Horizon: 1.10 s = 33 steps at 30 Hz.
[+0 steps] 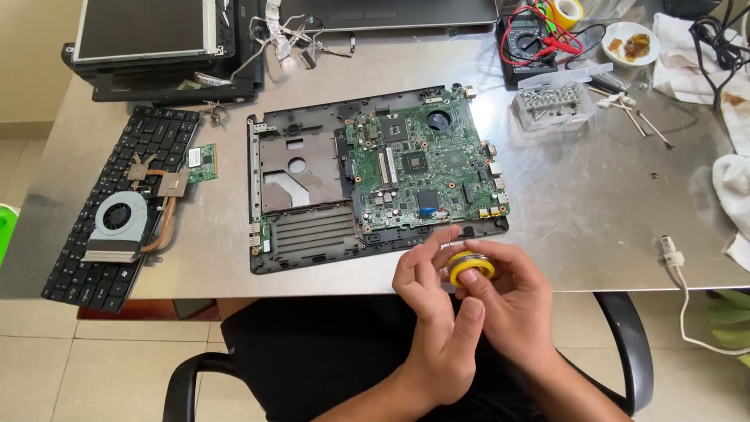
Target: Soldering components on a laptop motherboard using a soldering iron and solder wire at a repair bench.
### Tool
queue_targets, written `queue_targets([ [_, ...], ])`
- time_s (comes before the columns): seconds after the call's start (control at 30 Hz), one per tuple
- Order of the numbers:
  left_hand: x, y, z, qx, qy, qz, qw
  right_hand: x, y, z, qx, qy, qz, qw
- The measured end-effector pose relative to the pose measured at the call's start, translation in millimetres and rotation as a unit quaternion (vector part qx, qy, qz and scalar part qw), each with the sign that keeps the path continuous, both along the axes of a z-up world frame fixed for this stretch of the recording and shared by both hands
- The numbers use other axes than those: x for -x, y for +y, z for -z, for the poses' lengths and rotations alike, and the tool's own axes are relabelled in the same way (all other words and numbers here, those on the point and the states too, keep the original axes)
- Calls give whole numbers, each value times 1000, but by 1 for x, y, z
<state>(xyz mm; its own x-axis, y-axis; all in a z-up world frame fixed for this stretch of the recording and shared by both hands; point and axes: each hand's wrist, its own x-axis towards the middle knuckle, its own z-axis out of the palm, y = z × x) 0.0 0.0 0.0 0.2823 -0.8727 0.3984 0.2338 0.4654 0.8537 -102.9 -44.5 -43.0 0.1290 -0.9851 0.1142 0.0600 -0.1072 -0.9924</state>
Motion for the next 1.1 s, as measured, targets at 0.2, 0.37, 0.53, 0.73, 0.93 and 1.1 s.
queue_targets([
  [0.2, -19, 9, 22, 5, -122, -25, 992, 40, -29, -15, 5, 70, 30, 997],
  [0.37, -104, 3, 24, -109, -431, -193, 875, 82, -62, -34, 2, 287, 88, 954],
  [0.53, -153, 18, 37, -177, -575, -274, 750, 111, -91, -13, 75, 467, 88, 877],
  [0.73, -137, 39, 45, -171, -558, -286, 760, 105, -96, -21, 246, 440, 126, 854],
  [0.93, -112, 43, 47, -271, -578, -278, 718, 30, -109, -83, 229, 418, -84, 875],
  [1.1, -116, 45, 41, -254, -665, -280, 644, 8, -137, -61, 114, 515, -233, 817],
])
